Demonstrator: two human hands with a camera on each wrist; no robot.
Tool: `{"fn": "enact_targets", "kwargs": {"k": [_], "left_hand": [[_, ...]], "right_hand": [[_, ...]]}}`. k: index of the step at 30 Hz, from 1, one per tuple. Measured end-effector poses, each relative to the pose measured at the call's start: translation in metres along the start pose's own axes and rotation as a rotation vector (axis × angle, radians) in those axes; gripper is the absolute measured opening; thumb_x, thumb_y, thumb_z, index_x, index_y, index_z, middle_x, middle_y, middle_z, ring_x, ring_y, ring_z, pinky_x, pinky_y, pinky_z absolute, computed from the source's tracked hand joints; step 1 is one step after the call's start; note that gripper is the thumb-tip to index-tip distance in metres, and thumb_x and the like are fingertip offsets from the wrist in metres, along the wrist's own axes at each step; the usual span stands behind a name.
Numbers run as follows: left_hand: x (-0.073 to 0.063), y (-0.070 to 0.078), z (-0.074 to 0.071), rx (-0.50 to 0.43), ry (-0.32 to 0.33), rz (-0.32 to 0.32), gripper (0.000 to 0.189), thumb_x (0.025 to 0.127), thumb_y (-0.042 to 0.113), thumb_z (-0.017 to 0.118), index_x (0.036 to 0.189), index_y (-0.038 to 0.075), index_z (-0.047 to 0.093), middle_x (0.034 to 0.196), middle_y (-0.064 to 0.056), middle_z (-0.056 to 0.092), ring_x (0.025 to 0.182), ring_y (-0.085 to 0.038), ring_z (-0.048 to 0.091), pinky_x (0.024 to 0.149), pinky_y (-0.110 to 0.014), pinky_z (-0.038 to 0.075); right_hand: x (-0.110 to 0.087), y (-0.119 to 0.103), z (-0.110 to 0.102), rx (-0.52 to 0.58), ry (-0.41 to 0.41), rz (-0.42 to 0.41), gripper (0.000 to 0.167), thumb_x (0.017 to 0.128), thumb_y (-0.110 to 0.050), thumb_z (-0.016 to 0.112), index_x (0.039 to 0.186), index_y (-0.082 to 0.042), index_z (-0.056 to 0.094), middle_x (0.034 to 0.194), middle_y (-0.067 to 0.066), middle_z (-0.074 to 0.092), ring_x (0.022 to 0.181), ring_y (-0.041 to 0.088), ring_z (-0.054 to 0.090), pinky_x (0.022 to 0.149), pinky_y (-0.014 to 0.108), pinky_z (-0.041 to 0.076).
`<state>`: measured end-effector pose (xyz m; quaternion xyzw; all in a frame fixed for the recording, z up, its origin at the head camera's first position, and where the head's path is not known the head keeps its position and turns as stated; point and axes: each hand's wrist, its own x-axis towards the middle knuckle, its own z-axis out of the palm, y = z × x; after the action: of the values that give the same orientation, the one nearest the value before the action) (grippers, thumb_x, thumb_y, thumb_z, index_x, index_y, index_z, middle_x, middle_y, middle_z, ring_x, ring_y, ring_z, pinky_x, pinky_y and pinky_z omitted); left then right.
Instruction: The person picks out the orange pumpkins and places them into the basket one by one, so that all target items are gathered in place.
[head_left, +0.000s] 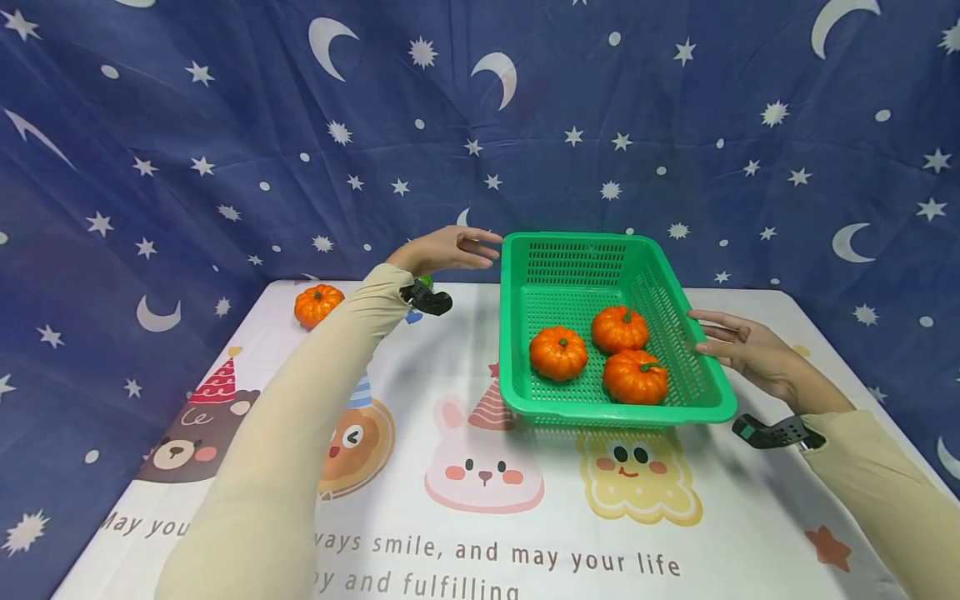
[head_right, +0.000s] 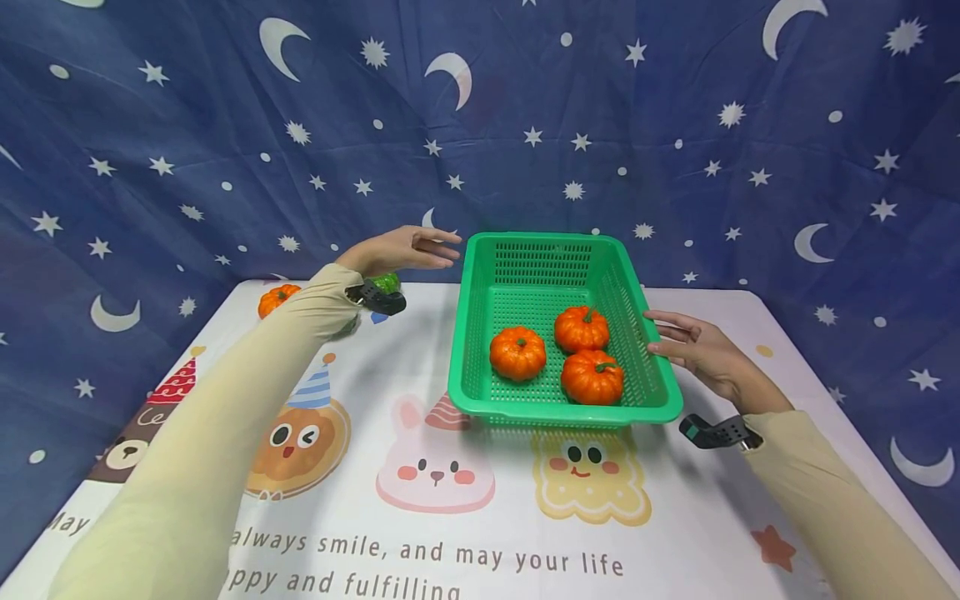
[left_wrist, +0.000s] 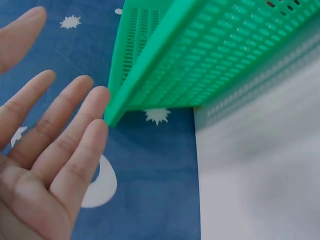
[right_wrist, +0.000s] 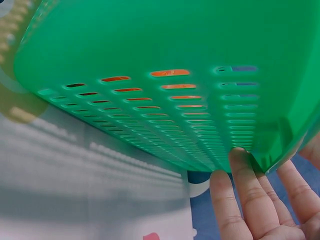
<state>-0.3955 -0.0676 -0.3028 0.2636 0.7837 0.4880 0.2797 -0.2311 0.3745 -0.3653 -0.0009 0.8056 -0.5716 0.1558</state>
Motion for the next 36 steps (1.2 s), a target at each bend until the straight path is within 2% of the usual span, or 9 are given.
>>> {"fn": "enact_targets", "kwargs": {"k": [4, 11, 14, 18, 23, 26, 30, 36], "left_hand": [[-0.006, -0.005, -0.004, -0.034, 0.07, -0.001, 0.054, 0.093, 0.007, 0.056, 0.144, 0.01, 0.038, 0.144, -0.016, 0.044, 0.132, -0.026, 0.044, 0.113, -0.036, 0.035], [-0.015, -0.017, -0.012, -0.093, 0.16, 0.03, 0.052, 0.096, 0.008, 0.051, 0.145, 0.005, 0.035, 0.144, -0.021, 0.041, 0.133, -0.03, 0.043, 0.114, -0.039, 0.033], [-0.021, -0.022, -0.015, -0.139, 0.215, 0.031, 0.049, 0.097, 0.007, 0.049, 0.145, 0.005, 0.035, 0.144, -0.021, 0.042, 0.133, -0.03, 0.042, 0.115, -0.04, 0.031], [-0.027, -0.029, -0.019, -0.196, 0.278, 0.043, 0.048, 0.098, 0.005, 0.046, 0.144, 0.004, 0.036, 0.144, -0.021, 0.041, 0.133, -0.03, 0.042, 0.116, -0.039, 0.03], [-0.034, -0.039, -0.027, -0.227, 0.326, 0.079, 0.047, 0.099, 0.008, 0.044, 0.144, 0.001, 0.033, 0.145, -0.023, 0.038, 0.135, -0.032, 0.039, 0.116, -0.039, 0.028], [-0.039, -0.043, -0.031, -0.231, 0.351, 0.08, 0.047, 0.1, 0.009, 0.042, 0.145, 0.0, 0.033, 0.146, -0.023, 0.038, 0.135, -0.032, 0.039, 0.117, -0.04, 0.027], [-0.048, -0.047, -0.035, -0.211, 0.38, 0.075, 0.047, 0.099, 0.01, 0.043, 0.145, 0.001, 0.033, 0.146, -0.024, 0.038, 0.135, -0.032, 0.038, 0.116, -0.04, 0.028], [-0.062, -0.055, -0.043, -0.212, 0.43, 0.088, 0.046, 0.099, 0.008, 0.043, 0.144, 0.0, 0.034, 0.144, -0.026, 0.037, 0.135, -0.033, 0.038, 0.117, -0.04, 0.026]], "right_hand": [[0.0, 0.0, 0.0, -0.014, 0.002, 0.004, 0.066, 0.092, -0.019, 0.06, 0.149, -0.021, 0.026, 0.136, -0.01, 0.034, 0.101, -0.012, 0.052, 0.084, 0.007, 0.042], [-0.001, 0.001, 0.0, -0.051, 0.002, 0.022, 0.069, 0.093, -0.022, 0.06, 0.15, -0.022, 0.022, 0.152, 0.012, 0.02, 0.101, -0.014, 0.05, 0.089, 0.011, 0.041], [-0.001, 0.001, 0.0, -0.047, 0.003, 0.023, 0.069, 0.092, -0.021, 0.06, 0.15, -0.022, 0.022, 0.152, 0.014, 0.018, 0.101, -0.014, 0.05, 0.088, 0.011, 0.042], [0.0, 0.002, 0.0, -0.023, 0.005, 0.015, 0.068, 0.092, -0.019, 0.06, 0.15, -0.022, 0.025, 0.149, 0.01, 0.022, 0.1, -0.014, 0.051, 0.085, 0.007, 0.043], [0.0, 0.002, 0.0, -0.01, 0.001, 0.012, 0.067, 0.092, -0.017, 0.06, 0.149, -0.024, 0.026, 0.15, 0.01, 0.021, 0.101, -0.014, 0.048, 0.084, 0.007, 0.042], [0.0, 0.003, 0.0, 0.002, 0.0, 0.003, 0.065, 0.092, -0.015, 0.06, 0.148, -0.024, 0.028, 0.144, 0.002, 0.029, 0.101, -0.013, 0.049, 0.084, 0.007, 0.043], [0.001, 0.004, 0.0, 0.036, -0.002, -0.017, 0.061, 0.092, -0.011, 0.059, 0.145, -0.024, 0.033, 0.127, -0.017, 0.037, 0.1, -0.012, 0.052, 0.083, 0.008, 0.045], [0.0, 0.002, 0.001, 0.061, -0.003, -0.025, 0.059, 0.091, -0.01, 0.06, 0.144, -0.023, 0.036, 0.119, -0.022, 0.04, 0.1, -0.011, 0.053, 0.083, 0.007, 0.046]]}}
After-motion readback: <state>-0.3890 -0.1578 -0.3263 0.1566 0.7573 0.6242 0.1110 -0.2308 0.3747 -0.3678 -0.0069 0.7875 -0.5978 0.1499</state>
